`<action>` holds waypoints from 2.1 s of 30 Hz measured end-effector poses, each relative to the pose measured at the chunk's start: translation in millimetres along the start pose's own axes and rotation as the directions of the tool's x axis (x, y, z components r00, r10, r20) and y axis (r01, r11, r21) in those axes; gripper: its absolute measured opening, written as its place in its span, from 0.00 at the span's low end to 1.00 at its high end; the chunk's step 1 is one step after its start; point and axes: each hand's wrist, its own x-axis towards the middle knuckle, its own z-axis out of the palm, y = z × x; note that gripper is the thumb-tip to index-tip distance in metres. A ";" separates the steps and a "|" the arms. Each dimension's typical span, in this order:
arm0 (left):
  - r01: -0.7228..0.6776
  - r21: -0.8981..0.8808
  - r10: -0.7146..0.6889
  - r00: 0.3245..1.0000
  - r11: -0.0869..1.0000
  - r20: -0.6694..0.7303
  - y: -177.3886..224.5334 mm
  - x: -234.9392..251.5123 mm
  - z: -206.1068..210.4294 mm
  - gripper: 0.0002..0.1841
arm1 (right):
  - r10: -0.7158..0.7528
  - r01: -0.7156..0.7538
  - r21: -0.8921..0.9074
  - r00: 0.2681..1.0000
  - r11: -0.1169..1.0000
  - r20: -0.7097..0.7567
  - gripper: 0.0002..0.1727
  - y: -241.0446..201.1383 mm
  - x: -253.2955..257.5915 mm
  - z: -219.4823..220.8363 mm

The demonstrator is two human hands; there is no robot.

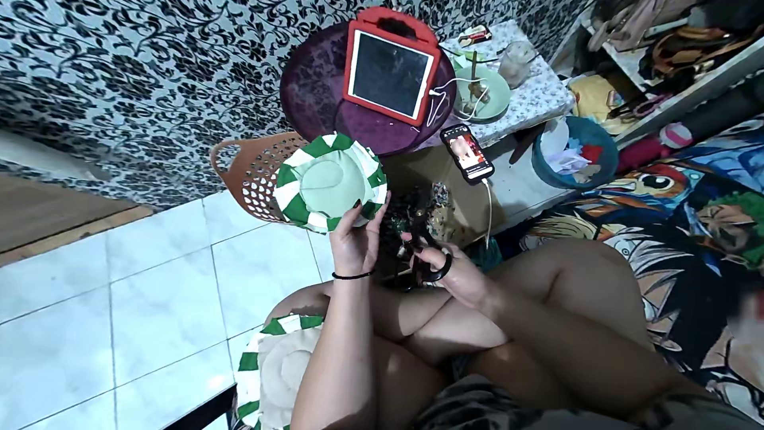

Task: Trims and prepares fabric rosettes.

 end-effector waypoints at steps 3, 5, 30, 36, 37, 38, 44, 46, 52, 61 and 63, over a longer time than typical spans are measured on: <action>-0.024 0.005 0.024 0.998 1.000 -0.051 1.4 0.7 0.6 0.15 | 0.034 -0.033 -0.067 0.999 0.997 0.007 0.24 -1.0 -1.3 -0.3; -0.058 0.056 0.063 0.993 0.997 -0.102 -0.1 1.2 3.1 0.14 | 0.022 -0.021 -0.095 1.000 0.995 0.008 0.27 -2.6 -1.6 0.3; -0.188 0.415 0.253 0.962 0.890 -0.106 -12.4 -5.4 4.6 0.11 | -0.018 0.019 -0.306 1.000 0.952 0.008 0.27 15.0 5.0 5.2; -0.181 0.410 0.256 0.957 0.894 -0.136 -13.5 -4.2 4.6 0.11 | 0.181 -0.200 -0.181 0.977 0.963 -0.114 0.20 15.5 7.7 8.1; -0.182 0.407 0.255 0.958 0.895 -0.134 -13.4 -3.7 4.7 0.12 | 0.175 -0.196 -0.176 0.977 0.965 -0.124 0.20 15.3 7.6 7.9; -0.184 0.401 0.255 0.958 0.897 -0.130 -13.6 -3.1 4.5 0.12 | 0.161 -0.182 -0.189 0.980 0.965 -0.120 0.22 15.7 7.4 8.1; -0.144 0.417 0.219 0.966 0.898 -0.138 -17.4 -4.4 5.0 0.11 | 0.134 -0.123 -0.314 0.991 0.941 0.015 0.37 26.3 2.3 13.5; -0.144 0.434 0.222 0.966 0.889 -0.133 -19.3 -6.0 5.4 0.11 | 0.123 -0.112 -0.304 0.992 0.946 0.017 0.38 28.9 0.5 15.2; -0.200 0.553 0.304 0.947 0.809 -0.102 -24.0 -5.1 -2.5 0.10 | 0.075 -0.064 -0.246 0.996 0.967 0.037 0.35 30.9 -4.3 21.3; -0.218 0.577 0.328 0.940 0.787 -0.091 -26.6 -5.3 -5.3 0.09 | 0.089 -0.086 -0.174 0.996 0.981 0.009 0.29 26.4 -6.1 23.6; -0.227 0.567 0.329 0.941 0.792 -0.083 -27.5 -4.9 -6.3 0.10 | 0.083 -0.081 -0.162 0.997 0.983 0.007 0.25 27.4 -6.1 23.7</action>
